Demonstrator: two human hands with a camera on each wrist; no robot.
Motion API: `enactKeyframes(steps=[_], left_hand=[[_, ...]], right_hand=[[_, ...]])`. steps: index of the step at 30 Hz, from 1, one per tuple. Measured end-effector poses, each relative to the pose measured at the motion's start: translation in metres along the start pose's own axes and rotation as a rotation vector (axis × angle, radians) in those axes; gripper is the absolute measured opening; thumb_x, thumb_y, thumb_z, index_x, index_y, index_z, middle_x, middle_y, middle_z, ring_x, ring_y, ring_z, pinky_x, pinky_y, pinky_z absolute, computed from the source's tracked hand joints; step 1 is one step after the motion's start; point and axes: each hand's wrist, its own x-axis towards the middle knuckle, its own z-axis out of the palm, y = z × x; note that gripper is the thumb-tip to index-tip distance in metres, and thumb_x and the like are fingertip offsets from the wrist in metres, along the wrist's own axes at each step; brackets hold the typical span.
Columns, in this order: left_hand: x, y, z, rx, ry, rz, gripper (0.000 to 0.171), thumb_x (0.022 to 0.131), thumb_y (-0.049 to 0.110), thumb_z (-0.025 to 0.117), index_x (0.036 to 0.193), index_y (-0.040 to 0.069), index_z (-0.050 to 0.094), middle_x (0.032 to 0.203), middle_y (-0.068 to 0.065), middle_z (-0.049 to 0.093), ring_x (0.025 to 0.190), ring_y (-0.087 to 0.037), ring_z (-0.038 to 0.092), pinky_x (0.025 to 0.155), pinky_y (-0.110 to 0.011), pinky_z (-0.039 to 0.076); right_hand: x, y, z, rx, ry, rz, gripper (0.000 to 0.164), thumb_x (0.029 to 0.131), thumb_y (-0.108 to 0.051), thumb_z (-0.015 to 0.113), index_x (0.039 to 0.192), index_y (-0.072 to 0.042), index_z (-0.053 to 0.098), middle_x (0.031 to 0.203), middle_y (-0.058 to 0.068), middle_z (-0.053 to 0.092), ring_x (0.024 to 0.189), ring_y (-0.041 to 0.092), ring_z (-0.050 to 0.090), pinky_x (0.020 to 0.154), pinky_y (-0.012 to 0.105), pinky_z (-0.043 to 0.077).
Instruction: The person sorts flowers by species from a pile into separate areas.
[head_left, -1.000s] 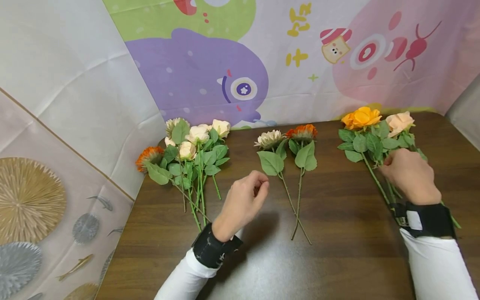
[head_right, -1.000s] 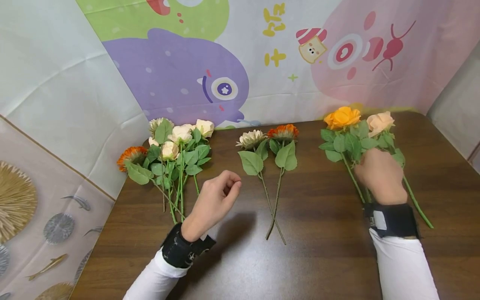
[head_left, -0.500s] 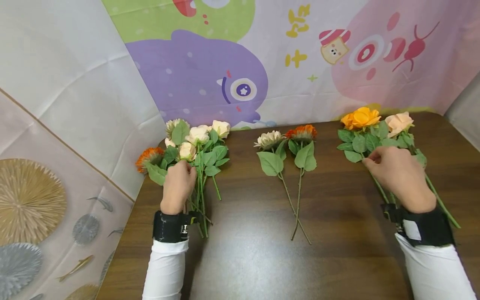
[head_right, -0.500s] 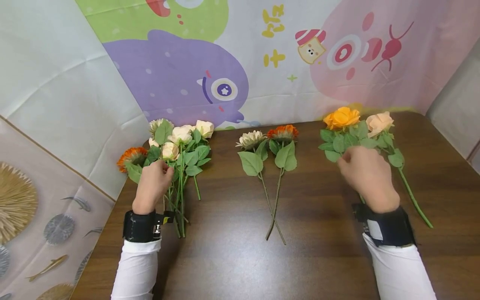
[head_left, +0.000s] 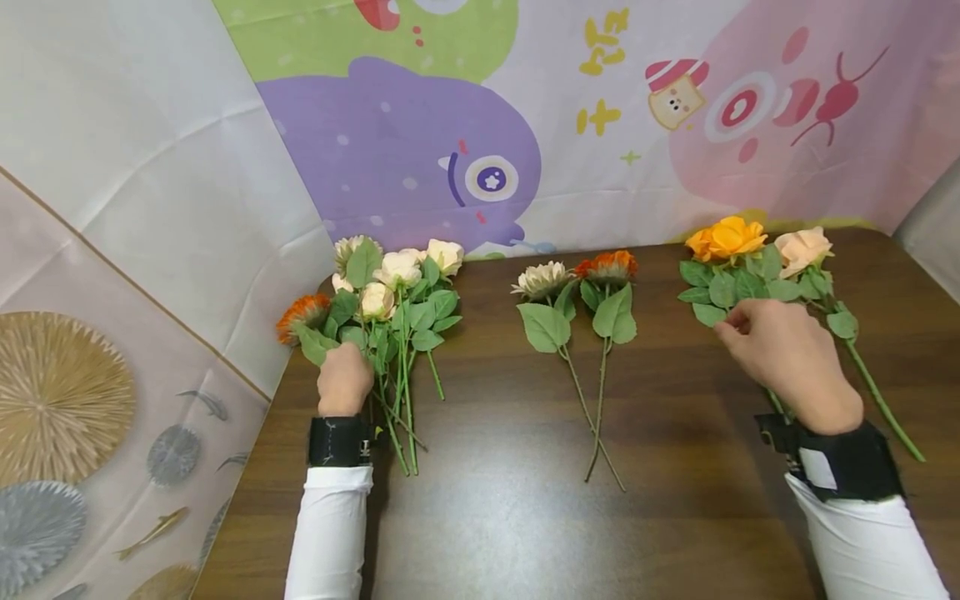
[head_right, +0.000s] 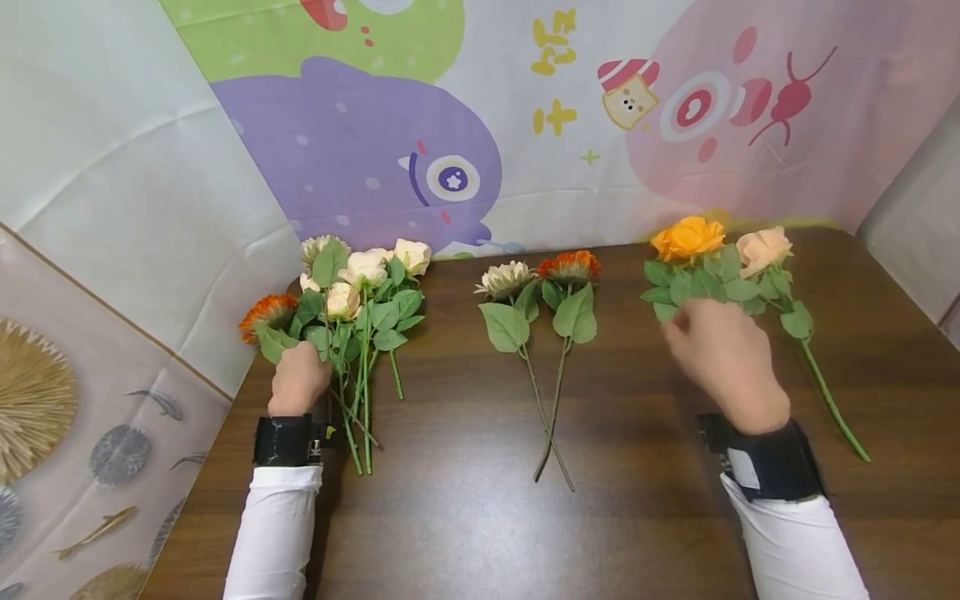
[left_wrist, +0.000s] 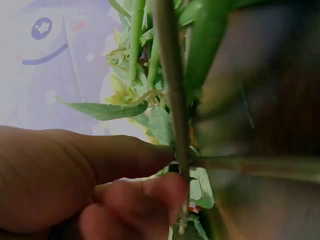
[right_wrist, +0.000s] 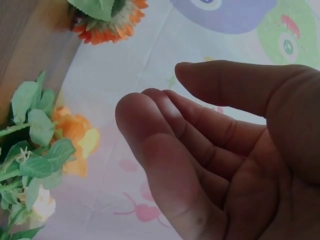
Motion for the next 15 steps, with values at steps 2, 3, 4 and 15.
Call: enactKeyframes(steps=[2,3,4,15], left_hand=[[0.0012,-0.0004,0.0010,0.018,0.002,0.006,0.023,0.092,-0.001,0.045,0.075,-0.006,0.059,0.073,-0.027,0.061,0.056,-0.034,0.059,0.044,-0.043,0.043],[0.0019,-0.0008,0.0015,0.027,0.002,0.008,0.023,0.092,0.000,0.045,0.075,-0.005,0.059,0.074,-0.027,0.062,0.057,-0.035,0.060,0.045,-0.044,0.044],[0.0022,-0.0010,0.0020,0.034,-0.003,0.007,0.023,0.093,0.001,0.045,0.075,-0.005,0.059,0.074,-0.027,0.062,0.058,-0.036,0.061,0.046,-0.045,0.044],[0.0038,0.0011,0.0012,-0.024,0.044,0.027,0.033,0.092,0.000,0.047,0.061,0.010,0.039,0.065,-0.015,0.050,0.052,-0.026,0.048,0.046,-0.038,0.037]], right_hand=[[0.0005,-0.0013,0.0004,-0.007,-0.003,-0.003,0.025,0.094,-0.021,0.063,0.097,0.004,0.069,0.079,0.018,0.068,0.057,0.023,0.058,0.044,0.035,0.039],[0.0008,-0.0018,0.0006,-0.009,-0.010,-0.004,0.025,0.094,-0.021,0.064,0.097,0.004,0.069,0.079,0.017,0.068,0.057,0.024,0.057,0.044,0.036,0.039],[0.0009,-0.0022,0.0007,-0.012,-0.015,-0.005,0.026,0.094,-0.021,0.064,0.098,0.004,0.069,0.079,0.017,0.068,0.058,0.024,0.057,0.044,0.036,0.039],[0.0011,-0.0072,0.0033,-0.015,-0.049,0.004,0.027,0.094,-0.022,0.063,0.099,0.004,0.068,0.084,0.019,0.068,0.062,0.026,0.059,0.045,0.038,0.041]])
